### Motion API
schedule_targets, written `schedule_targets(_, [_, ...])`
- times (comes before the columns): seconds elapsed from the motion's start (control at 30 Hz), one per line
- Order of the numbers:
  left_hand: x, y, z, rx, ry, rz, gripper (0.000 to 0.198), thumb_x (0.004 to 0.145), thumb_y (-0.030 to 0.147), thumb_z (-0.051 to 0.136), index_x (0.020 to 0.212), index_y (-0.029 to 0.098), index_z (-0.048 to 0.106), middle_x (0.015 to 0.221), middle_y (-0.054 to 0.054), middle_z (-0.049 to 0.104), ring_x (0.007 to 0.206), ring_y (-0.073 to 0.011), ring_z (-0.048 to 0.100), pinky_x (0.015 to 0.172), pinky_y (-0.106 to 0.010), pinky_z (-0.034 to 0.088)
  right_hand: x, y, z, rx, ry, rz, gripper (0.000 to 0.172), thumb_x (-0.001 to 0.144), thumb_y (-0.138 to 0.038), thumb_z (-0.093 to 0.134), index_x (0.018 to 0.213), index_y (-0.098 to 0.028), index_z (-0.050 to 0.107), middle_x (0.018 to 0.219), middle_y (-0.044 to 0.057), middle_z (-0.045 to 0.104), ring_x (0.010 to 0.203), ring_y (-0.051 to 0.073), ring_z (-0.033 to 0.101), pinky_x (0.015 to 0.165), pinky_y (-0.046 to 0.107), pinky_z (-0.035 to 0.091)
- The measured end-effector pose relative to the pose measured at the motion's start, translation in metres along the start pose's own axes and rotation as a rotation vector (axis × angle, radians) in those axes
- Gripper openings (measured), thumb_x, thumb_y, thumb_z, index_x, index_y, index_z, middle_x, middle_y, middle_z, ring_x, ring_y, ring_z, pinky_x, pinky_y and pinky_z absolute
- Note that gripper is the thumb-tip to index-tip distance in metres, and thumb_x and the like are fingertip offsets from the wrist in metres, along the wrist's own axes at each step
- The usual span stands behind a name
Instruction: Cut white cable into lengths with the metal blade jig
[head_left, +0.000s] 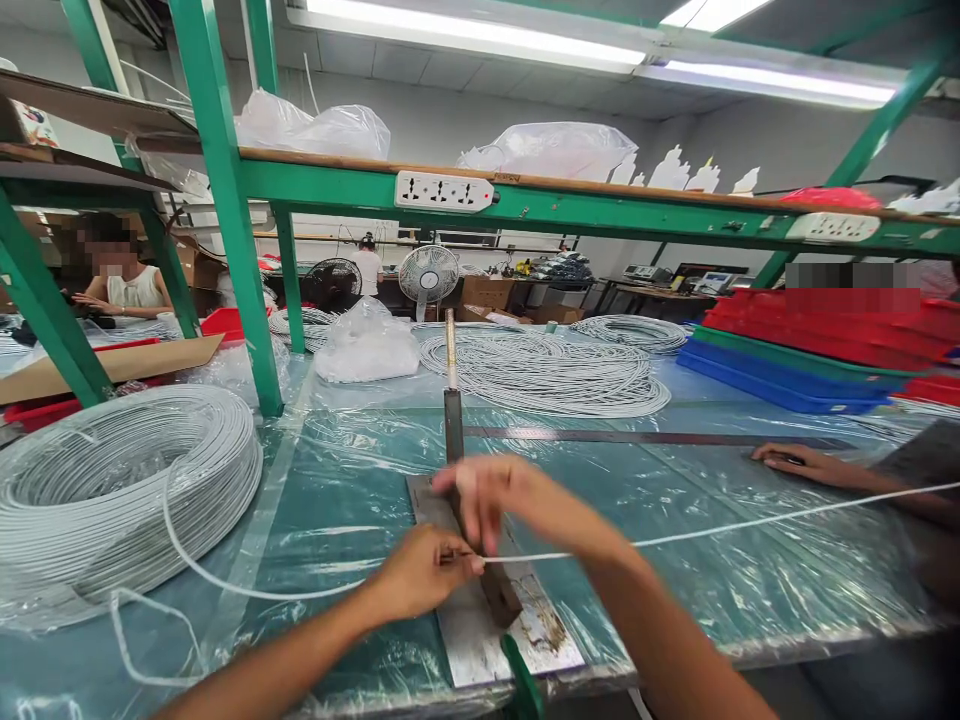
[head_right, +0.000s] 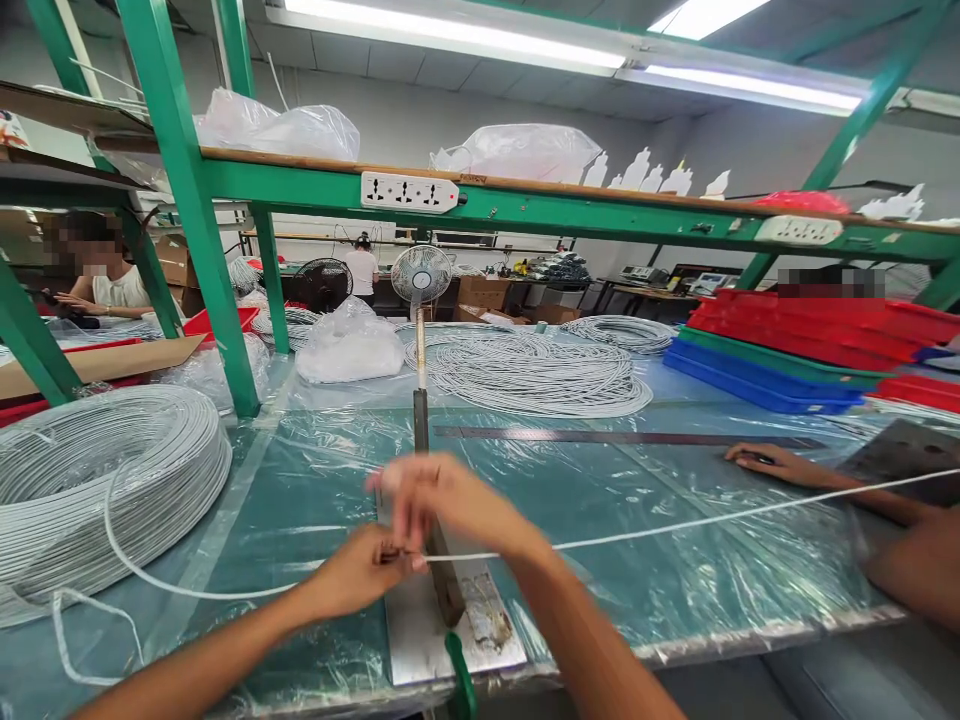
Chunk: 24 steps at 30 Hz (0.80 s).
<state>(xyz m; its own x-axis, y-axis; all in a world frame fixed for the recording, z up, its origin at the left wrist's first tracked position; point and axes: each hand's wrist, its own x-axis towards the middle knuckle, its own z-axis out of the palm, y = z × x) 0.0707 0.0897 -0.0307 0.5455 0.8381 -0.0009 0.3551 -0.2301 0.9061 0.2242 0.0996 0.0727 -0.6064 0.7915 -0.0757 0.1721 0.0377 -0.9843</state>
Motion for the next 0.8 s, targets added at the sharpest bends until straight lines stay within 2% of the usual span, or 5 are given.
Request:
schedule_targets(0.07, [0.000,0.001,0.002,0.090,0.041,-0.004,0.025,0.084,0.032,0.053,0.082,0.015,0.072,0.059,0.002,0.054,0.055,-0.0115,0.040,0.052,-0.022,0.023,0.032,-0.019,-0.043,-0.010,0.447,-0.044,0.028,0.092,-0.035,0.053,0.107,-0.012,0.060,0.059,-0.001,0.057,0.043,0.007,0.049,0.043,0.015,0.036])
schedule_targets(0.13, [0.000,0.001,0.002,0.226,0.076,-0.016,0.024,0.085,0.029,0.052,0.084,0.017,0.072,0.059,0.001,0.056,0.055,-0.0127,0.044,0.052,-0.023,0.022,0.066,-0.027,-0.079,0.016,0.566,-0.033,0.026,0.096,-0.032,0.047,0.109,-0.011,0.055,0.060,-0.002,0.053,0.043,0.005,0.045,0.042,0.014,0.033])
schedule_targets(0.27, [-0.001,0.001,0.004,0.338,0.073,-0.005,0.023,0.087,0.022,0.050,0.096,0.019,0.071,0.071,-0.004,0.066,0.067,-0.0192,0.057,0.060,-0.025,0.029,0.119,-0.024,-0.117,0.097,0.563,0.026,0.029,0.096,-0.040,0.048,0.100,-0.012,0.054,0.071,-0.001,0.053,0.049,0.006,0.045,0.044,0.017,0.040])
schedule_targets(0.5, [0.010,-0.005,0.013,0.289,0.121,-0.065,0.023,0.082,0.008,0.048,0.086,0.014,0.070,0.082,-0.009,0.069,0.079,-0.0221,0.062,0.064,-0.026,0.034,0.164,-0.028,-0.127,0.205,0.544,0.158,0.045,0.098,-0.051,0.035,0.086,-0.013,0.054,0.062,-0.003,0.047,0.041,0.005,0.035,0.038,0.016,0.032])
schedule_targets(0.8, [0.034,-0.023,0.019,0.044,0.232,-0.156,0.020,0.077,0.029,0.064,0.066,0.012,0.062,0.061,0.001,0.056,0.061,-0.0117,0.050,0.054,-0.021,0.030,0.101,-0.051,-0.121,0.233,0.483,0.130,0.059,0.098,-0.056,0.011,0.101,-0.015,0.054,0.056,0.003,0.056,0.040,0.008,0.048,0.041,0.013,0.039])
